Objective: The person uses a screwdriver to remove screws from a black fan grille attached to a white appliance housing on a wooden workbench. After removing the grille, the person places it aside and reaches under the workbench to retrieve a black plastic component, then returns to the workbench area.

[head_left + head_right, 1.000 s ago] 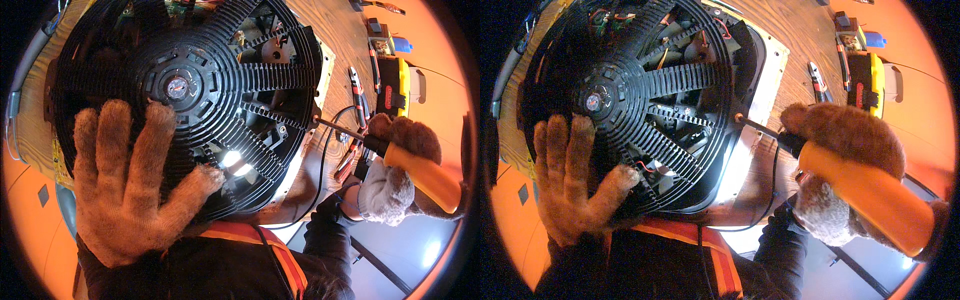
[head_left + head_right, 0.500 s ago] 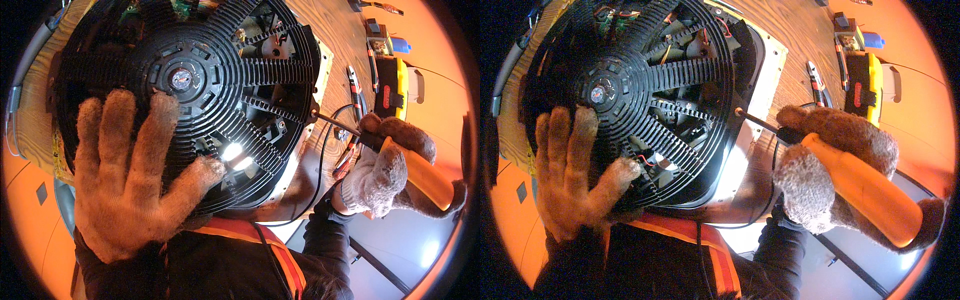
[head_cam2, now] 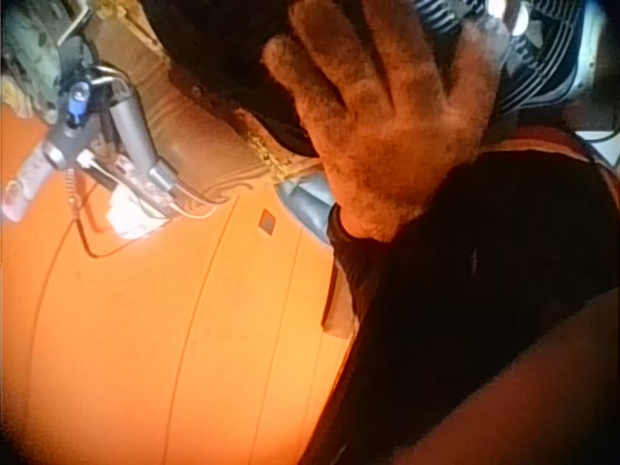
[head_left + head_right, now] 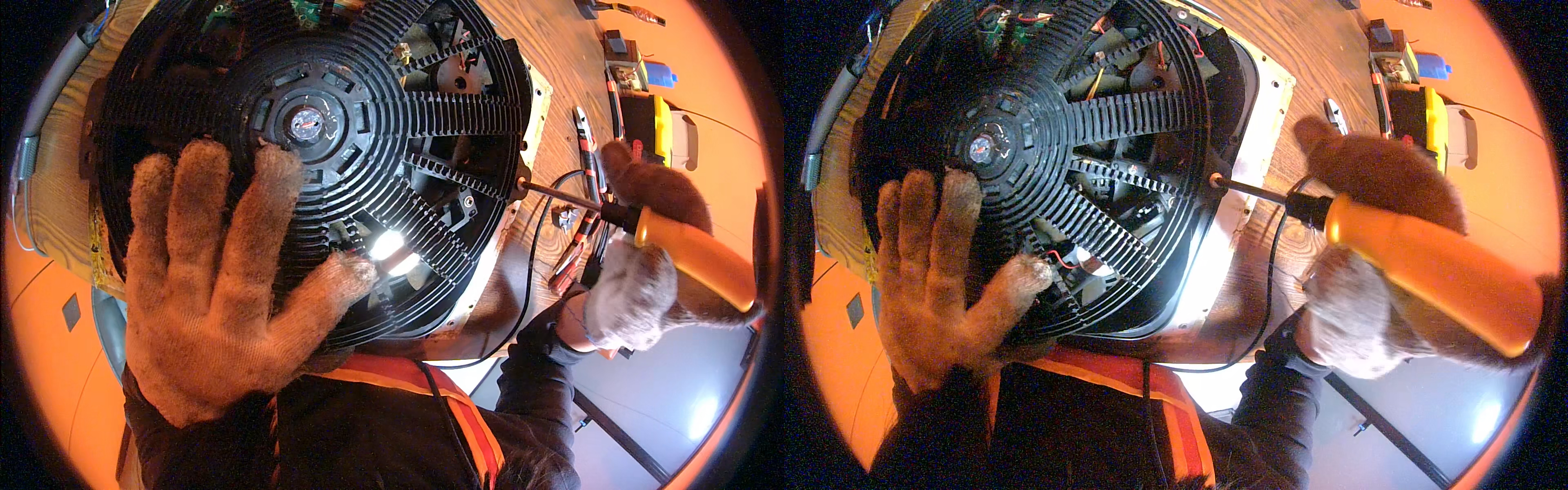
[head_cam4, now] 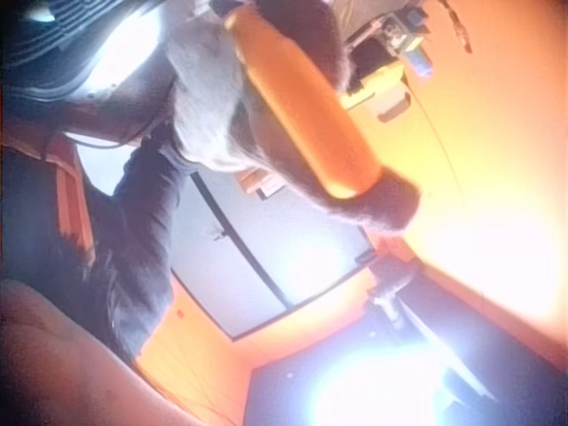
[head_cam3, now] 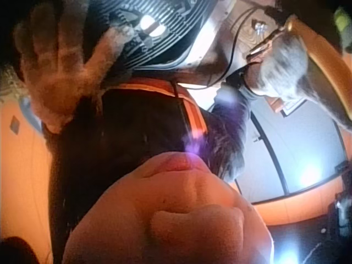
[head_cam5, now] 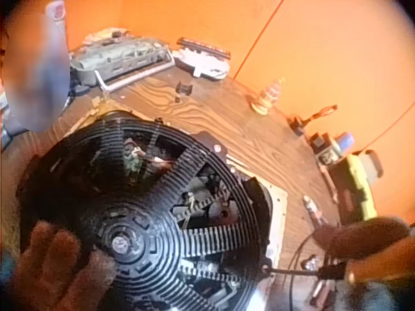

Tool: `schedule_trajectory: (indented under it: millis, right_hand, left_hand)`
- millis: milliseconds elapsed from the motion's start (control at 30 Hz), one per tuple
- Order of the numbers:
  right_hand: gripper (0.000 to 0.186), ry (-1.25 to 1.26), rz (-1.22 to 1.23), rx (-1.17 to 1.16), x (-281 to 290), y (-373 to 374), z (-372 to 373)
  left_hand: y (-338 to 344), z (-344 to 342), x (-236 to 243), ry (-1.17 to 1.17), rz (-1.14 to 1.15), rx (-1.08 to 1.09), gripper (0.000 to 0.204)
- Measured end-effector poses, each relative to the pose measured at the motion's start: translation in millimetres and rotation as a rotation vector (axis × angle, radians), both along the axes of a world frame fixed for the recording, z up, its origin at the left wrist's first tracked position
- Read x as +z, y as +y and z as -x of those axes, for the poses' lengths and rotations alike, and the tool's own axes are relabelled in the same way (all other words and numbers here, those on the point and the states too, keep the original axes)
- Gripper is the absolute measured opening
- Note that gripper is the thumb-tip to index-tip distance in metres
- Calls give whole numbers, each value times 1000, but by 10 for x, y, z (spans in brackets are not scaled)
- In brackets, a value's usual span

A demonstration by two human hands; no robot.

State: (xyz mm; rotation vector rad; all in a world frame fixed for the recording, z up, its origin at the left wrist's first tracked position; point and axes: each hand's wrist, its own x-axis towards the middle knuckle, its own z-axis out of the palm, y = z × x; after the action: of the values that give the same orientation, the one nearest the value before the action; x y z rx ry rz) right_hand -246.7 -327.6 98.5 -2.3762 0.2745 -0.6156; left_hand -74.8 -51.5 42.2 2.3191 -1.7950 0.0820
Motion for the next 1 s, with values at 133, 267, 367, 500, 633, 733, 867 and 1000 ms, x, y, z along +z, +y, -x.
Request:
schedule_trajectory:
  millis: [133, 267, 367, 500, 633, 733, 867, 1000]
  right_hand:
    - [48, -155, -90, -66, -119, 62, 59]
    - [45, -250, -118, -111, -242, 157, 77]
    - [43, -209, -40, -81, -173, 66, 56]
    - [41, -140, 382, 0, -61, -119, 10]
    - [44, -280, -54, -122, -270, 128, 59]
    - [47, -323, -107, -146, -350, 239, 38]
    - [51, -299, -132, -102, -227, 179, -39]
    - [56, -333, -160, -115, -180, 198, -63]
  left_hand:
    - [-22, 25, 19, 0, -16, 12, 18]
    - [-26, 15, 20, 19, -29, 21, 18]
    - [-9, -7, 3, 1, -2, 1, 23]
    - [3, -17, -23, -40, -2, -15, 34]
    - [15, 13, 4, 0, -16, -2, 35]
    - [10, 4, 2, -8, -6, -6, 34]
    - [5, -9, -24, -47, -9, -12, 30]
    - [1, 19, -26, -13, 13, 7, 21]
